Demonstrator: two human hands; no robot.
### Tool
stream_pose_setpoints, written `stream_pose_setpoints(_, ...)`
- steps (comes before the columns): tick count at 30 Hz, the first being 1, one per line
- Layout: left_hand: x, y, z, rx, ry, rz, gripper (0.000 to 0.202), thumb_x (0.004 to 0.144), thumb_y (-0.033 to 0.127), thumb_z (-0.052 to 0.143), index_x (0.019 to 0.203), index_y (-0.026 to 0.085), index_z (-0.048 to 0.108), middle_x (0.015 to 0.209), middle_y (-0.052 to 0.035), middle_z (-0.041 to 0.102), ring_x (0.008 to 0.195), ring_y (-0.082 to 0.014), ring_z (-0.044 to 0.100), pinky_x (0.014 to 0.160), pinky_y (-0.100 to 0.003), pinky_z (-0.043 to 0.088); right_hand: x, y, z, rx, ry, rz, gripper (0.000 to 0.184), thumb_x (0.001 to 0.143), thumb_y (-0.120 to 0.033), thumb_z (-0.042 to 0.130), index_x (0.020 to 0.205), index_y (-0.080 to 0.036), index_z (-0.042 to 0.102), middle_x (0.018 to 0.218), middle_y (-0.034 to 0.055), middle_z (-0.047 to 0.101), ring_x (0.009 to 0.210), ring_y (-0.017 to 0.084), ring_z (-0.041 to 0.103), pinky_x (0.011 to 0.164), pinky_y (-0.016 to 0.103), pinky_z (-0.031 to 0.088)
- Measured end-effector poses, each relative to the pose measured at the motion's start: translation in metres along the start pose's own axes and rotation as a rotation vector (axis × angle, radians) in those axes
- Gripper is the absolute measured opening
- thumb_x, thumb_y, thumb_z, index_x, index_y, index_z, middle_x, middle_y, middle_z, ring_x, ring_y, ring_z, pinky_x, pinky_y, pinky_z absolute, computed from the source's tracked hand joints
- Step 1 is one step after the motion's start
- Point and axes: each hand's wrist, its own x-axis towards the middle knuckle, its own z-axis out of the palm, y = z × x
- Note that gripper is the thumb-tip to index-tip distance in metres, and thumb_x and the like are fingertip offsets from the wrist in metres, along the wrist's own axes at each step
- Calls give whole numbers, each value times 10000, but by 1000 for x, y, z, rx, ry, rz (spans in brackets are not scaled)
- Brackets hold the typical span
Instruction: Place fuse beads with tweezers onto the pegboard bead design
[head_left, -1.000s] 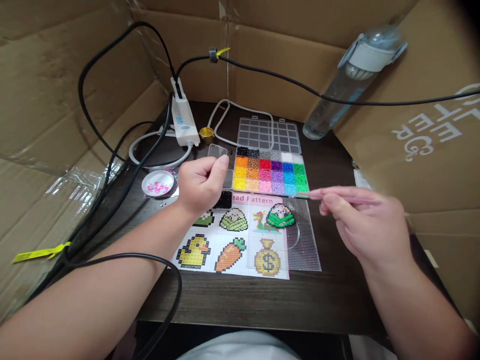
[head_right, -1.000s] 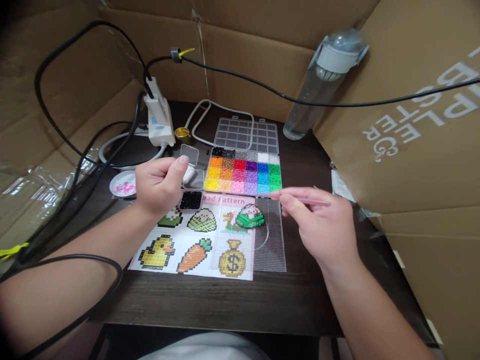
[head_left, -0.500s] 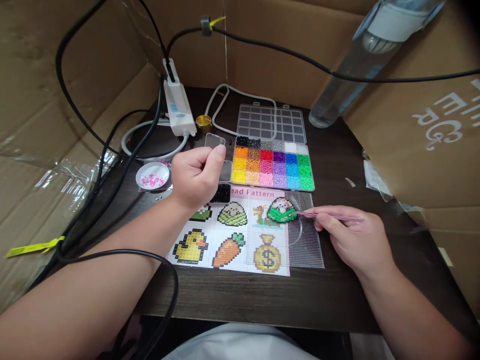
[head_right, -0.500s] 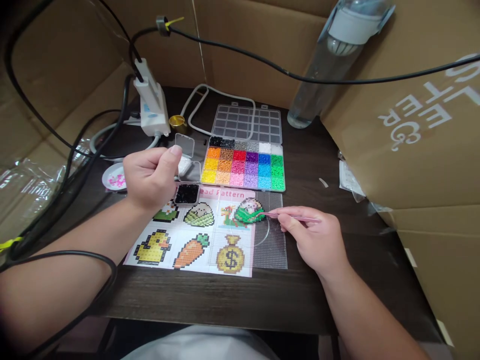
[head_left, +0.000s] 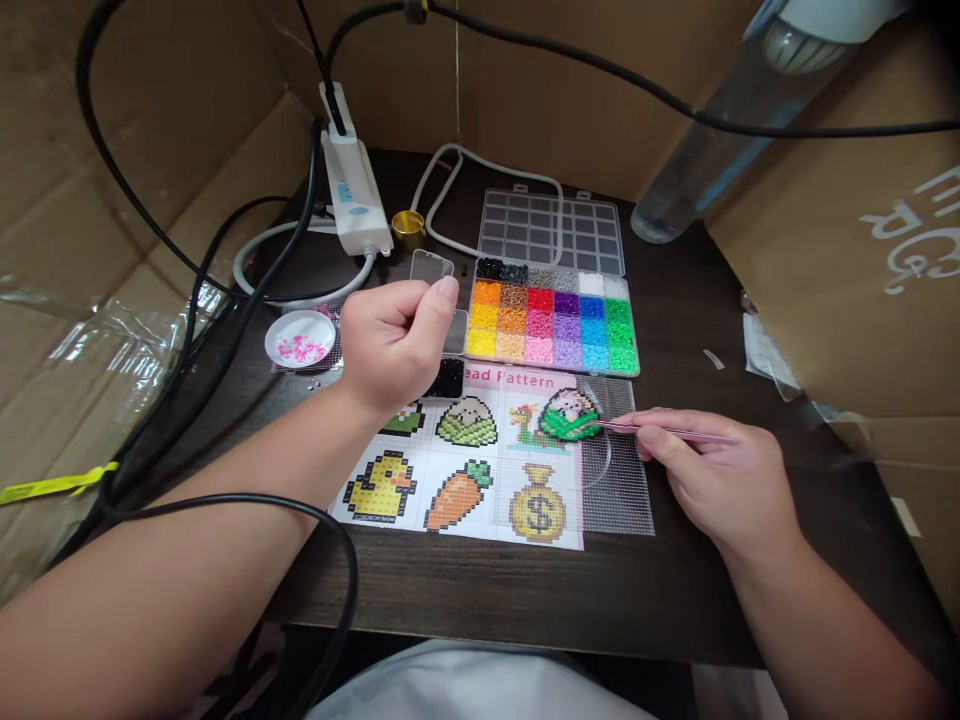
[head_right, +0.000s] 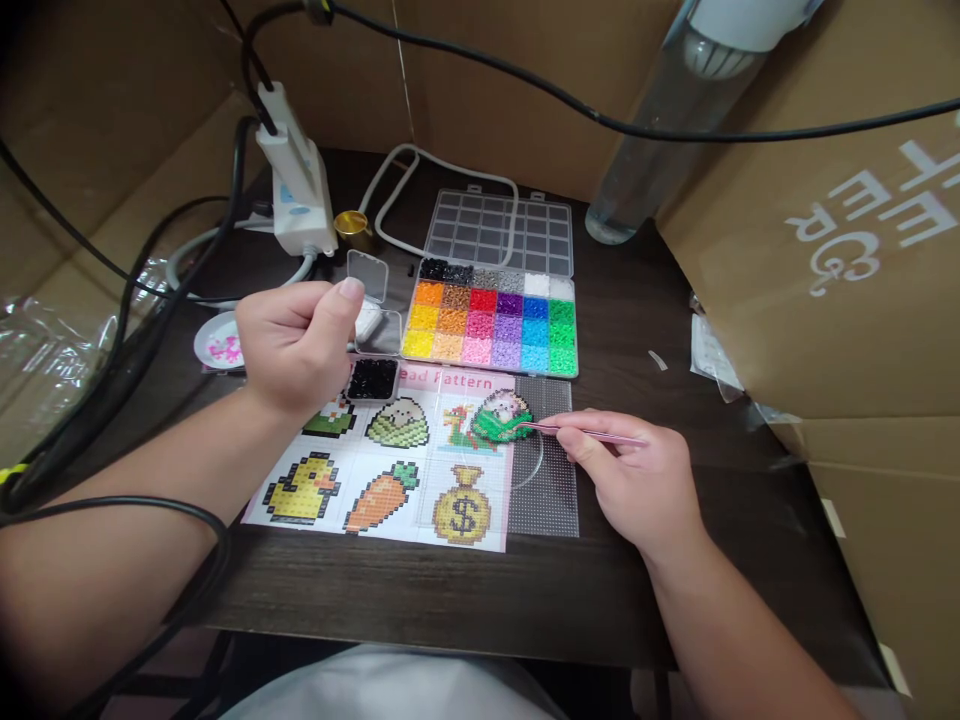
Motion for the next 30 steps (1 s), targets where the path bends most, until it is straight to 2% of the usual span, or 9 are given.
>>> stream_pose_setpoints(7, 0, 0, 0, 1, 6, -20, 651, 948, 507, 599, 482, 170, 294, 459, 29, 224, 451, -72, 197, 432, -328, 170, -2, -1, -1, 10, 4, 2, 111, 847, -331, 759, 896, -282, 845, 853, 35, 816, 700, 183, 740, 696, 294, 647)
stream_pose_setpoints(13, 1, -1, 1, -4, 10, -16, 645, 947, 503, 595, 487, 174, 285, 465, 32, 210, 451, -74, 189, 430, -319, 173, 0, 10, -2, 145, 5, 19, 170, 846, -375, 776, 928, -241, 842, 931, 80, 819, 649, 168, 693, 620, 293, 612)
stream_pose_setpoints(19, 1, 0, -3, 13, 7, 15, 591, 952, 385, 581, 492, 168, 279, 450, 35, 234, 433, -66, 224, 417, -295, 176, 8, 13, -1, 223, 57, 1, 232, 815, -419, 794, 907, -209, 834, 867, 102, 811, 586, 172, 652, 550, 310, 582)
stream_pose_setpoints(25, 1, -1, -7, 24, 6, 26, 553, 944, 309, 569, 505, 166, 264, 464, 38, 241, 437, -60, 234, 422, -276, 195, 37, -20, 10, 175, 119, -108, 195, 812, -384, 789, 901, -217, 833, 846, 83, 807, 617, 176, 693, 596, 313, 608)
stream_pose_setpoints(30, 1, -1, -8, 14, 1, 32, 549, 942, 295, 576, 506, 167, 268, 465, 43, 241, 437, -57, 235, 418, -264, 199, 66, -50, 41, 104, 31, -147, 138, 795, -329, 767, 838, -218, 836, 794, 61, 802, 691, 197, 743, 684, 326, 636)
